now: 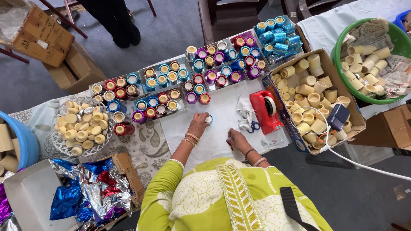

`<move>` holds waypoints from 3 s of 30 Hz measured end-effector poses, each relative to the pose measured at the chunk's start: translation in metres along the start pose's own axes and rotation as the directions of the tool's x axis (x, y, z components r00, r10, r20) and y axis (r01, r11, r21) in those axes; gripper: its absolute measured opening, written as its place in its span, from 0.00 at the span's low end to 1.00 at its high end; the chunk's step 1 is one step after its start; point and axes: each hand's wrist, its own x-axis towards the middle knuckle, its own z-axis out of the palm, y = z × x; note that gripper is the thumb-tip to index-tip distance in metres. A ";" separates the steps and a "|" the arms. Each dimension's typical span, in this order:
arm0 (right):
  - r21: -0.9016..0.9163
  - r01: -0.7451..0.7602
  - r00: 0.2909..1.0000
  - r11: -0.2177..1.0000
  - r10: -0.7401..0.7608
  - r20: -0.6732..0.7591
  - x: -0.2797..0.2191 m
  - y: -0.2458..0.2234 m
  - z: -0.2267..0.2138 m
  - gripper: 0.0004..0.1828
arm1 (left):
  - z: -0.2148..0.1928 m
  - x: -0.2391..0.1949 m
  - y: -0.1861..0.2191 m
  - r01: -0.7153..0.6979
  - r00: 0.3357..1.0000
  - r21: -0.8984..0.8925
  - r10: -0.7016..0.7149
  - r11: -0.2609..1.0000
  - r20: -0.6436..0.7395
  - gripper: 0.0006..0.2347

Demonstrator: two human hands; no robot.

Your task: The person wraps small cylindrical candles in shiny metallic foil. They pick up a candle, place it on a sheet of foil, fold the foil around it, and then place the wrapped candle into a tray. The person repeats this process with different colored foils.

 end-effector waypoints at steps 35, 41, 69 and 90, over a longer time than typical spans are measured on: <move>-0.054 -0.018 1.000 0.998 0.017 -0.004 0.004 0.008 0.005 0.15 | -0.013 -0.023 0.004 -0.177 0.983 0.339 0.186 0.924 0.008 0.19; -0.036 -0.021 1.000 0.999 0.021 -0.010 0.001 0.001 0.002 0.16 | -0.010 -0.029 0.003 -0.195 0.979 0.391 0.201 0.900 0.025 0.20; 0.030 0.061 0.996 0.998 -0.059 -0.065 0.004 0.015 0.008 0.15 | 0.014 -0.008 -0.013 -0.043 0.998 -0.031 0.042 0.999 -0.044 0.35; -0.431 0.328 0.834 0.841 -0.471 -0.286 -0.002 0.007 -0.004 0.14 | -0.025 0.145 -0.015 -0.110 0.970 -0.071 0.091 0.991 -0.226 0.32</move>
